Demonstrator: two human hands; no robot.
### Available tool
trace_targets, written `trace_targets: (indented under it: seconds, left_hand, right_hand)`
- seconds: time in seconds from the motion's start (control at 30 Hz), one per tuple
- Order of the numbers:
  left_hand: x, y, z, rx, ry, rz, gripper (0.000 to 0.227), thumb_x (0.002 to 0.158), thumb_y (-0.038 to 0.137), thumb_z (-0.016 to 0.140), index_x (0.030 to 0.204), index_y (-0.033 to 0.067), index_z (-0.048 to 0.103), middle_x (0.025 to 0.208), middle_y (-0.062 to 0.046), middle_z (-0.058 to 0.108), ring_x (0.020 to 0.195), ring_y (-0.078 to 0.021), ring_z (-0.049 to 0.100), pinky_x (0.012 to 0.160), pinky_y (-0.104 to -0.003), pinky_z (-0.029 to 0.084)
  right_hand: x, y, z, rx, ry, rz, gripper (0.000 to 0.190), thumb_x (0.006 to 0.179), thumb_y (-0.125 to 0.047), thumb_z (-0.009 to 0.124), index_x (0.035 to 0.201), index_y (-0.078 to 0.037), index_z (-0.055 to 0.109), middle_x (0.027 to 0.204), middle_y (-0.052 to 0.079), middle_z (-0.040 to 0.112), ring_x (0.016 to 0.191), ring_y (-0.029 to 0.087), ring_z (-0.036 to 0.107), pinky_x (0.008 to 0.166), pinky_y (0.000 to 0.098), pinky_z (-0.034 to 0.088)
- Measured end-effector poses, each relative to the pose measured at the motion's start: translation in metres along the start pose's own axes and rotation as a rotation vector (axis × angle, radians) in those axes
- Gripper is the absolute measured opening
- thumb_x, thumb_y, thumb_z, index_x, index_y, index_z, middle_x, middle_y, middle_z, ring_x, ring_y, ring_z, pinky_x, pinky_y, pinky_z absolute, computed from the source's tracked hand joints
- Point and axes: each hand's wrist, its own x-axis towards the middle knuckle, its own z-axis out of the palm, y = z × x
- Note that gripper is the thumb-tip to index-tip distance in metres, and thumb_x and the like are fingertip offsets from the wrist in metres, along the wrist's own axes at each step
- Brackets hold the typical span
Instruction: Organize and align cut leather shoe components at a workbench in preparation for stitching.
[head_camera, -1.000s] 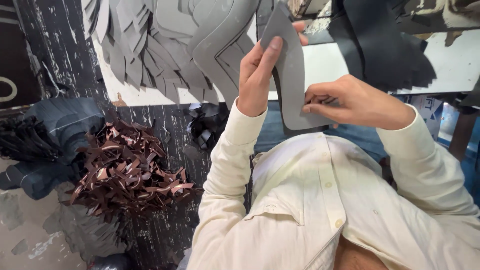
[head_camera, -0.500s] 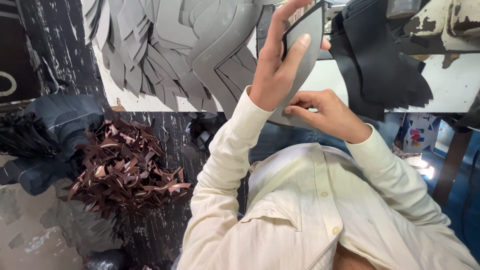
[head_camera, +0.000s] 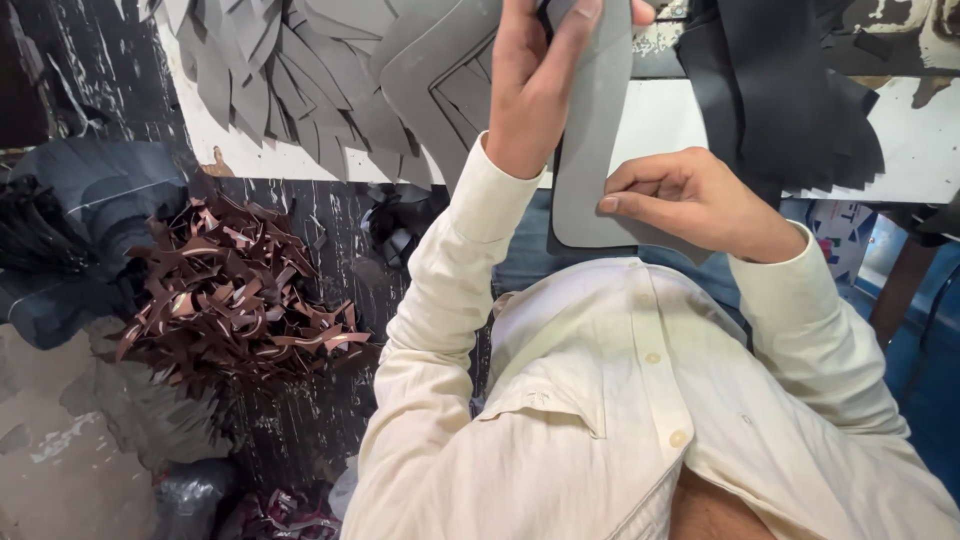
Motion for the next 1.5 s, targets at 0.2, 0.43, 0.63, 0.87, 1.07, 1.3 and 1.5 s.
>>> trace_targets:
  seconds: [0.2, 0.43, 0.63, 0.87, 1.07, 1.3, 1.5]
  left_hand:
    - [-0.001, -0.002, 0.012, 0.091, -0.057, 0.011, 0.017, 0.117, 0.006, 0.051, 0.133, 0.0071, 0.047, 0.106, -0.008, 0.073, 0.089, -0.0109, 0.067, 0.08, -0.025, 0.055]
    - [0.009, 0.002, 0.018, 0.24, -0.123, -0.035, 0.026, 0.114, 0.002, 0.052, 0.14, 0.0061, 0.046, 0.13, -0.009, 0.062, 0.095, -0.0159, 0.075, 0.086, -0.028, 0.06]
    - [0.025, -0.013, 0.008, 0.265, -0.149, -0.081, 0.033, 0.111, 0.001, 0.052, 0.143, 0.005, 0.044, 0.13, -0.011, 0.061, 0.091, -0.0186, 0.077, 0.083, -0.032, 0.062]
    - [0.037, -0.024, 0.001, 0.105, -0.097, -0.125, 0.02, 0.111, 0.004, 0.052, 0.132, 0.0034, 0.049, 0.102, -0.012, 0.072, 0.085, -0.0172, 0.072, 0.078, -0.033, 0.058]
    - [0.054, -0.023, 0.003, 0.143, -0.047, -0.082, 0.009, 0.107, 0.008, 0.057, 0.111, 0.0003, 0.057, 0.091, -0.009, 0.068, 0.079, -0.0164, 0.071, 0.07, -0.032, 0.057]
    - [0.034, -0.01, -0.002, 0.387, -0.148, 0.073, 0.046, 0.1, 0.001, 0.076, 0.134, 0.0067, 0.045, 0.11, -0.006, 0.065, 0.1, -0.0134, 0.068, 0.08, -0.03, 0.06]
    - [0.036, -0.009, -0.001, 0.334, -0.114, -0.03, 0.042, 0.103, 0.002, 0.072, 0.137, 0.0062, 0.048, 0.108, -0.007, 0.07, 0.092, -0.0133, 0.07, 0.079, -0.031, 0.056]
  right_hand:
    - [0.012, 0.013, 0.013, -0.174, 0.129, -0.324, 0.019, 0.101, -0.011, 0.066, 0.111, 0.003, 0.072, 0.086, 0.0, 0.072, 0.073, 0.002, 0.058, 0.064, 0.0202, 0.049]
    - [0.03, 0.028, 0.03, -0.07, 0.204, -0.318, 0.017, 0.101, -0.008, 0.062, 0.111, 0.003, 0.071, 0.092, 0.004, 0.076, 0.081, 0.005, 0.067, 0.074, 0.0225, 0.054]
    - [0.033, 0.021, 0.042, -0.052, 0.292, -0.335, 0.016, 0.101, -0.009, 0.063, 0.108, 0.004, 0.07, 0.089, 0.004, 0.076, 0.078, 0.005, 0.067, 0.071, 0.0222, 0.054]
    - [0.034, 0.013, 0.042, -0.076, 0.335, -0.366, 0.016, 0.101, -0.009, 0.065, 0.107, 0.005, 0.071, 0.084, 0.004, 0.074, 0.072, 0.003, 0.06, 0.064, 0.0213, 0.049]
    - [0.035, 0.007, 0.034, -0.092, 0.374, -0.399, 0.015, 0.102, -0.008, 0.066, 0.108, 0.005, 0.071, 0.083, 0.003, 0.073, 0.071, 0.003, 0.058, 0.063, 0.0216, 0.048]
    - [0.034, -0.003, 0.029, -0.195, 0.409, -0.449, 0.014, 0.101, -0.007, 0.068, 0.106, 0.005, 0.072, 0.079, 0.006, 0.072, 0.067, 0.005, 0.062, 0.06, 0.024, 0.049]
    - [0.034, -0.004, 0.027, -0.226, 0.431, -0.479, 0.013, 0.102, -0.007, 0.068, 0.105, 0.005, 0.07, 0.078, 0.006, 0.071, 0.066, 0.006, 0.06, 0.06, 0.0241, 0.048]
